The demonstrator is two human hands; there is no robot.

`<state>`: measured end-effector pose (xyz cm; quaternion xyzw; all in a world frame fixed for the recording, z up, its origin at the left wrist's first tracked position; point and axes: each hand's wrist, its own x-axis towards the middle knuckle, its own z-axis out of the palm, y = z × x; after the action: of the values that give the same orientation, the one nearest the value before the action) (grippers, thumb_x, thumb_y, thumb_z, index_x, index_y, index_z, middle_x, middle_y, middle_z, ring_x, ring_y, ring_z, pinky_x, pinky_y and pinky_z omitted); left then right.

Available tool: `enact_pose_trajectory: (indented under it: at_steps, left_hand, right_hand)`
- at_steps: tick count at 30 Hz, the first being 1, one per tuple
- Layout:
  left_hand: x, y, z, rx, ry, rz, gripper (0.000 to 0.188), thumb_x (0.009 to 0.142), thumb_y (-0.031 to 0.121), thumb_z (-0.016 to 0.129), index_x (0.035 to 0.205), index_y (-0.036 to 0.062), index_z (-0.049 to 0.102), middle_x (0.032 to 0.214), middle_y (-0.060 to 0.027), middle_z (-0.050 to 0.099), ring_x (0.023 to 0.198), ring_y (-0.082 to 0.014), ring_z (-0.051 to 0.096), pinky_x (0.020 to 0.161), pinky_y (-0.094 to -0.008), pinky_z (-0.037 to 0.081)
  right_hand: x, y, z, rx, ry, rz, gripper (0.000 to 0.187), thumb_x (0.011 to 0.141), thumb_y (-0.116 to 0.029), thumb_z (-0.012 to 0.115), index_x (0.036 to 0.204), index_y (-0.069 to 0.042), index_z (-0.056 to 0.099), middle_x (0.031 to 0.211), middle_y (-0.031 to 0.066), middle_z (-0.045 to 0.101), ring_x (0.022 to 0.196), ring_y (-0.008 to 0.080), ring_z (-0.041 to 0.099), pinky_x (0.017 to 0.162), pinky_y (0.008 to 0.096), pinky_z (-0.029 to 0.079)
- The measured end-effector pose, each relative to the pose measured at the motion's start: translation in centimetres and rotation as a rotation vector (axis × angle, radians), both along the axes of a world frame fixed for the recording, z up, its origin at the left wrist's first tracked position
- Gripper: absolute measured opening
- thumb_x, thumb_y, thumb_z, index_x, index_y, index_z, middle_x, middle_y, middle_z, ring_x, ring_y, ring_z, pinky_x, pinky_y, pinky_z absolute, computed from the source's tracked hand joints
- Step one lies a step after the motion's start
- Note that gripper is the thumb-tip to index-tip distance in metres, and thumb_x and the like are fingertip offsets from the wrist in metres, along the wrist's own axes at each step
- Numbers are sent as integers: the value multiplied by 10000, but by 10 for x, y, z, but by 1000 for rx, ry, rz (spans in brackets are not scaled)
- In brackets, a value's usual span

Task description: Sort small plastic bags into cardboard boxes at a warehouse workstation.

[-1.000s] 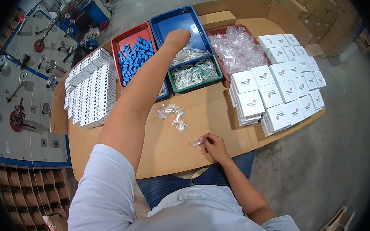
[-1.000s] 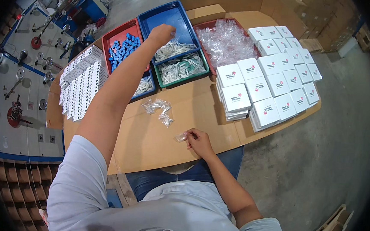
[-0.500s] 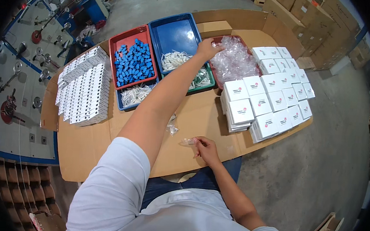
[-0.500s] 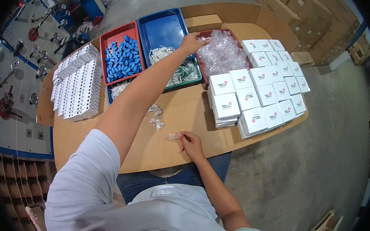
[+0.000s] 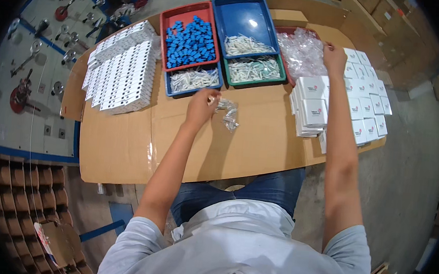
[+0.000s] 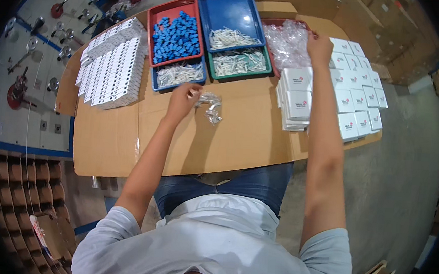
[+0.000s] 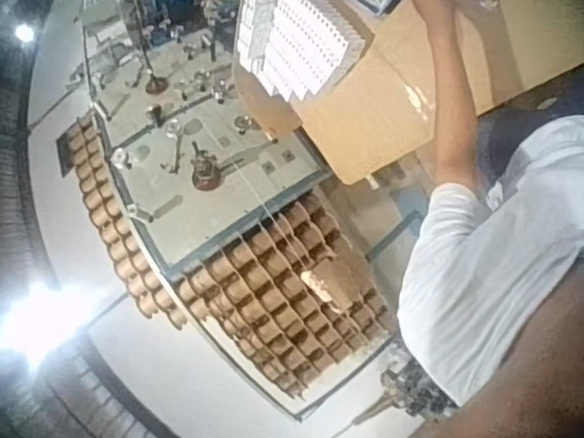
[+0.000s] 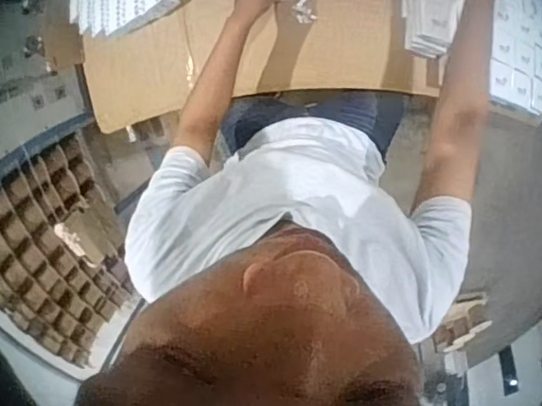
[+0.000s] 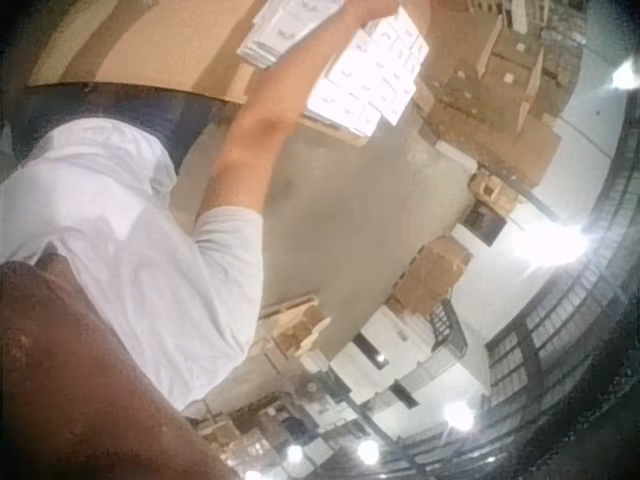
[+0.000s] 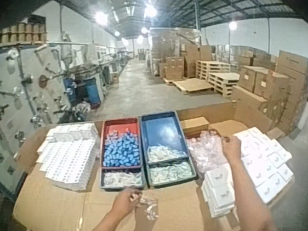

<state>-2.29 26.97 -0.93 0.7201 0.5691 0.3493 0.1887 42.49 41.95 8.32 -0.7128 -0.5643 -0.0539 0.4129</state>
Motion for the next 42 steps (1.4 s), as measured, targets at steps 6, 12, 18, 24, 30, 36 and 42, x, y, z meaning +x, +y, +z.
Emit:
enact_pose_trajectory:
  at_steps: [6, 12, 18, 24, 30, 36, 42]
  left_hand:
    - [-14, -38, -19, 125, 164, -142, 343, 832, 70, 704, 1166, 149, 700, 1216, -63, 621, 1147, -301, 564, 957, -441, 471]
    - [-8, -11, -38, 276, 349, -228, 309, 816, 119, 722, 1124, 142, 733, 1218, -51, 639, 1147, -290, 560, 943, -431, 483]
    - [-7, -10, -43, 330, 56, -151, 144, 827, 129, 737, 965, 102, 770, 1083, -53, 718, 1065, -289, 623, 928, -427, 492]
    - [-2, -15, -36, -7, -767, 197, 169, 969, 169, 698, 1011, 15, 754, 1014, -48, 743, 897, -143, 677, 828, -262, 516]
    - [6, -29, -14, -211, -1131, 245, 249, 987, 169, 689, 1153, -8, 746, 1025, -62, 747, 904, -106, 678, 837, -242, 530]
    - [24, -31, -12, -243, -1029, 270, 253, 939, 152, 749, 1126, -19, 756, 936, -52, 753, 824, -75, 645, 725, -217, 486]
    - [49, -4, -6, -262, -1014, 222, 167, 862, 116, 819, 857, 2, 698, 845, -36, 715, 769, -80, 630, 710, -228, 499]
  right_hand:
    - [-52, -10, 5, -154, 145, 227, 282, 922, -175, 590, 1145, -71, 727, 885, 112, 766, 859, 285, 745, 798, 395, 569]
    - [-214, -153, -109, -342, 195, 1032, 292, 843, -46, 697, 1124, -109, 742, 1040, 108, 655, 958, 265, 665, 833, 372, 539]
    - [-250, -181, -155, -185, -13, 997, 229, 834, -67, 715, 1056, -94, 767, 1041, 109, 629, 1028, 303, 622, 863, 397, 531]
    - [-256, -163, -163, -202, 531, 949, 159, 920, -107, 687, 1043, -40, 763, 1127, 88, 704, 986, 222, 694, 793, 325, 563]
    - [-239, -171, -117, -288, 1437, 703, 217, 997, -133, 637, 1112, 27, 727, 1029, 106, 742, 857, 174, 728, 761, 295, 598]
    - [-218, -173, -102, -302, 1453, 621, 184, 978, -136, 672, 1064, 19, 724, 1028, 96, 738, 904, 186, 727, 768, 328, 612]
    - [-199, -142, -110, -180, 1422, 574, 108, 879, -63, 782, 943, -12, 712, 891, 51, 697, 704, 99, 618, 680, 250, 540]
